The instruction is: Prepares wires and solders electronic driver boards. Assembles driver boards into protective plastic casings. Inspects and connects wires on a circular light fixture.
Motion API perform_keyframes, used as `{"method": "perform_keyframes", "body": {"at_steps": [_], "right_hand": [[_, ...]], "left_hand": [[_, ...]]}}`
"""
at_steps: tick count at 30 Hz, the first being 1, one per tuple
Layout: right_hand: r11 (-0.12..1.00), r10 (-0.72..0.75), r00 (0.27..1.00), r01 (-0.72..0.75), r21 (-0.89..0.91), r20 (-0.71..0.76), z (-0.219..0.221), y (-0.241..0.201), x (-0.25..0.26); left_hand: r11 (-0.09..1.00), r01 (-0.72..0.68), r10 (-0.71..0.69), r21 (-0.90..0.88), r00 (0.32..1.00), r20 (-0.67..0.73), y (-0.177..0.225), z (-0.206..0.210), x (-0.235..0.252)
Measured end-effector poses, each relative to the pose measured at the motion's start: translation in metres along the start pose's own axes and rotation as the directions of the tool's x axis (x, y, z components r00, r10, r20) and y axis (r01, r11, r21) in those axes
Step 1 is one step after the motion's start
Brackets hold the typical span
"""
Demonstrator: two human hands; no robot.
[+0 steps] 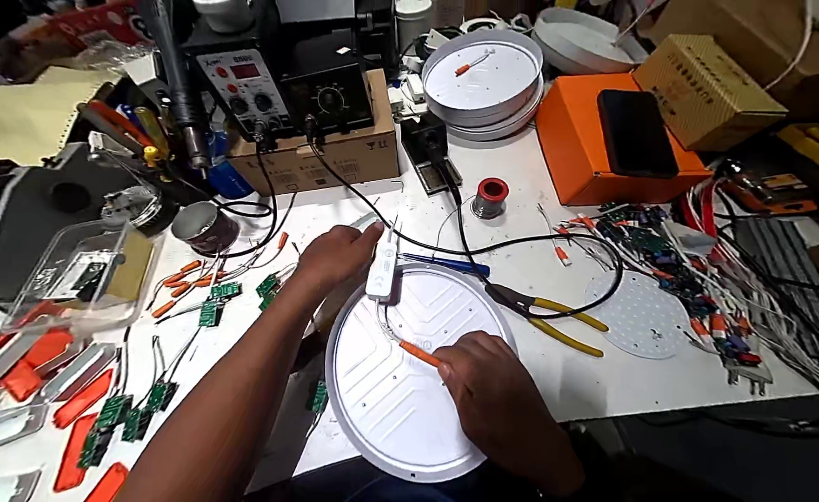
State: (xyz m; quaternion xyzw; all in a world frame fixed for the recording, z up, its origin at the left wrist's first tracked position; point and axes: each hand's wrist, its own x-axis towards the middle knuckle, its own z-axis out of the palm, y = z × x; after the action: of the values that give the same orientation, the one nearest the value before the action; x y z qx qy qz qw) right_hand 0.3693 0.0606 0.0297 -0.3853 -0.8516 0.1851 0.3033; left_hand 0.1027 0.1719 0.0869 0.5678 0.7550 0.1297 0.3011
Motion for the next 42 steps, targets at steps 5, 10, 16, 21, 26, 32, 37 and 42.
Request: {"method": "perform_keyframes", "body": {"at_steps": [5, 10, 16, 21, 26, 32, 37, 42], "right_hand": [[0.997, 0.022, 0.998, -0.018, -0.073, 0.055, 0.001, -0.002, 0.001], [0.983, 0.093, 0.994, -0.082, 0.164, -0.059, -0.005, -0.001, 0.004], [0.700, 0.244, 0.936, 0.010, 0.714, -0.252, -0.046, -0.004, 0.058], [0.199, 0.216, 0.976, -0.053, 0.979, 0.009, -0.067, -0.001, 0.080], [0.075, 0.096, 0.984, -0.157, 0.985, 0.149, -0.072, 0.005, 0.081], [0.281, 0.043, 0.990, 0.118, 0.952, -0.136, -0.063, -0.007, 0.082], [0.503, 0.197, 0.871, 0.304, 0.809, -0.450, -0.050, -0.017, 0.081], [0.298, 0.154, 0.962, 0.173, 0.939, -0.226, -0.039, -0.019, 0.074]], "left_hand": [[0.937, 0.112, -0.042, -0.332, 0.977, 0.211, 0.032, 0.003, 0.038], [0.834, -0.168, 0.182, -0.526, 0.983, -0.027, 0.038, 0.006, 0.009], [0.652, -0.589, 0.590, -0.477, 0.790, -0.168, 0.058, -0.003, -0.072], [0.603, -0.686, 0.689, -0.407, 0.705, -0.169, 0.064, 0.001, -0.096], [0.551, -0.680, 0.746, -0.484, 0.661, -0.080, 0.063, 0.002, -0.103], [0.485, -0.600, 0.755, -0.635, 0.654, -0.041, 0.049, 0.004, -0.101], [0.487, -0.508, 0.738, -0.710, 0.674, 0.023, 0.043, 0.005, -0.110], [0.489, -0.495, 0.717, -0.719, 0.697, 0.007, 0.041, 0.006, -0.113]]}}
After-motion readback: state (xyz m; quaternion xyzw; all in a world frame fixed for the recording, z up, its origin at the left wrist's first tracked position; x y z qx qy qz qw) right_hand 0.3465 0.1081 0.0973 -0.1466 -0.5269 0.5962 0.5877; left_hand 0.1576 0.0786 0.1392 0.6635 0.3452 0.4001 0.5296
